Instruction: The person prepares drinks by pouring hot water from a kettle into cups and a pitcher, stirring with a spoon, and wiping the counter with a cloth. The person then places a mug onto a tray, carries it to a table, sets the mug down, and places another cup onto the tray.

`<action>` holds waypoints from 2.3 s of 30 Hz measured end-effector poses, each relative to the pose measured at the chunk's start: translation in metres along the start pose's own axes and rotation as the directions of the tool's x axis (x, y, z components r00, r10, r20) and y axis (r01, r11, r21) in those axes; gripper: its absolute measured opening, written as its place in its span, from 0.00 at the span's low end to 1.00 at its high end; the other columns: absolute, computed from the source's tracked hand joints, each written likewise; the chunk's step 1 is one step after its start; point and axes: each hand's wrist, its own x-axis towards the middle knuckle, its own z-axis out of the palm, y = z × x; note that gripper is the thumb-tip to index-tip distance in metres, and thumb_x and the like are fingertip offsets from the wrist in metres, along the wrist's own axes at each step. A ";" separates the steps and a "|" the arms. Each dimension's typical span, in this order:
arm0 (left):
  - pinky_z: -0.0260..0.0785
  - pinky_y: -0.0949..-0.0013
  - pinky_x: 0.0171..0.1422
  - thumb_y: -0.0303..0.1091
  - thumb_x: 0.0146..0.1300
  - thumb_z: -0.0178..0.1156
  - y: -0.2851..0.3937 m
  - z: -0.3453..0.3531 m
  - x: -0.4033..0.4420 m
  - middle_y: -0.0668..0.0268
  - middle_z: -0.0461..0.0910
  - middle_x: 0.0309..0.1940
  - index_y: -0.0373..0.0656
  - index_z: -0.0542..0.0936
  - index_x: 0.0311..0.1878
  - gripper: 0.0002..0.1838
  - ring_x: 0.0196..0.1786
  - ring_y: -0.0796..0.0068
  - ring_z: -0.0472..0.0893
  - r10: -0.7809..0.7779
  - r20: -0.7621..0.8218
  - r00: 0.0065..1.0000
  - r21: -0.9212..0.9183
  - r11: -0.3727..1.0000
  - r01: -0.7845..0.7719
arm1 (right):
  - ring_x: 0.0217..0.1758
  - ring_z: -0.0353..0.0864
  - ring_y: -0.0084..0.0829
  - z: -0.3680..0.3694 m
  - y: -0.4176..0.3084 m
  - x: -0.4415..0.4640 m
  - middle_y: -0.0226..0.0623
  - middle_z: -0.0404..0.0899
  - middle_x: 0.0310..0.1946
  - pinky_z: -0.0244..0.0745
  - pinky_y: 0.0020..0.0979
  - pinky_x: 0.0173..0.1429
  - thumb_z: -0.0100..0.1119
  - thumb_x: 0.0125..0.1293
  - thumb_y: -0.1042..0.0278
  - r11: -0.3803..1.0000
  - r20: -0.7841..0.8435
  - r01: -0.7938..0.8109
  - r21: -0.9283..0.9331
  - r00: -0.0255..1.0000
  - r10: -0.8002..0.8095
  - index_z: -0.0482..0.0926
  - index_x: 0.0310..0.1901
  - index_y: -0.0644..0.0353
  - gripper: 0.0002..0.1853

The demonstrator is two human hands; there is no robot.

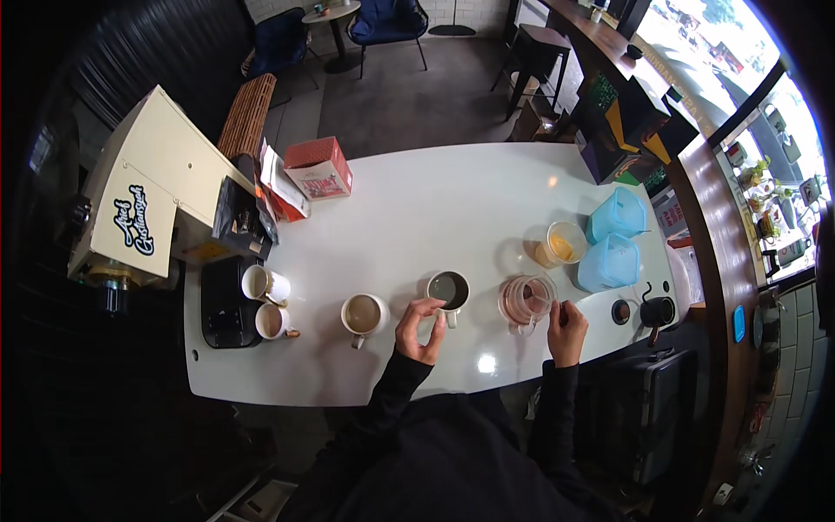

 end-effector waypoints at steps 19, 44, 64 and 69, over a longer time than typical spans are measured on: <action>0.64 0.54 0.63 0.41 0.47 0.71 -0.047 0.025 0.036 0.48 0.66 0.59 0.38 0.64 0.64 0.42 0.61 0.49 0.68 0.141 0.005 0.990 0.326 0.936 -0.135 | 0.20 0.69 0.45 -0.010 -0.016 0.005 0.45 0.70 0.19 0.61 0.38 0.27 0.57 0.62 0.74 0.979 -0.048 0.068 -0.193 0.996 -0.078 0.71 0.25 0.67 0.10; 0.70 0.57 0.56 0.42 0.33 0.78 -0.054 0.029 0.039 0.55 0.75 0.49 0.41 0.70 0.56 0.43 0.53 0.55 0.76 0.196 0.028 0.980 0.412 0.891 -0.190 | 0.32 0.77 0.50 -0.019 -0.022 0.002 0.46 0.76 0.28 0.70 0.39 0.34 0.54 0.61 0.80 0.978 0.133 0.197 -0.063 0.973 -0.187 0.77 0.37 0.66 0.04; 0.60 0.49 0.66 0.38 0.35 0.76 -0.057 0.032 0.025 0.55 0.73 0.54 0.41 0.69 0.57 0.41 0.60 0.51 0.71 0.350 0.073 0.934 0.368 0.861 -0.351 | 0.25 0.74 0.47 -0.008 -0.020 -0.004 0.47 0.72 0.24 0.66 0.37 0.29 0.54 0.60 0.82 0.968 0.062 0.251 -0.011 0.966 -0.250 0.77 0.37 0.67 0.04; 0.58 0.43 0.67 0.38 0.35 0.77 -0.057 0.035 0.020 0.57 0.72 0.54 0.44 0.67 0.57 0.43 0.60 0.49 0.70 0.389 0.146 0.910 0.421 0.808 -0.413 | 0.19 0.72 0.34 -0.008 -0.021 -0.007 0.43 0.73 0.22 0.64 0.30 0.26 0.56 0.61 0.79 0.987 0.036 0.161 0.008 0.986 -0.161 0.77 0.34 0.68 0.02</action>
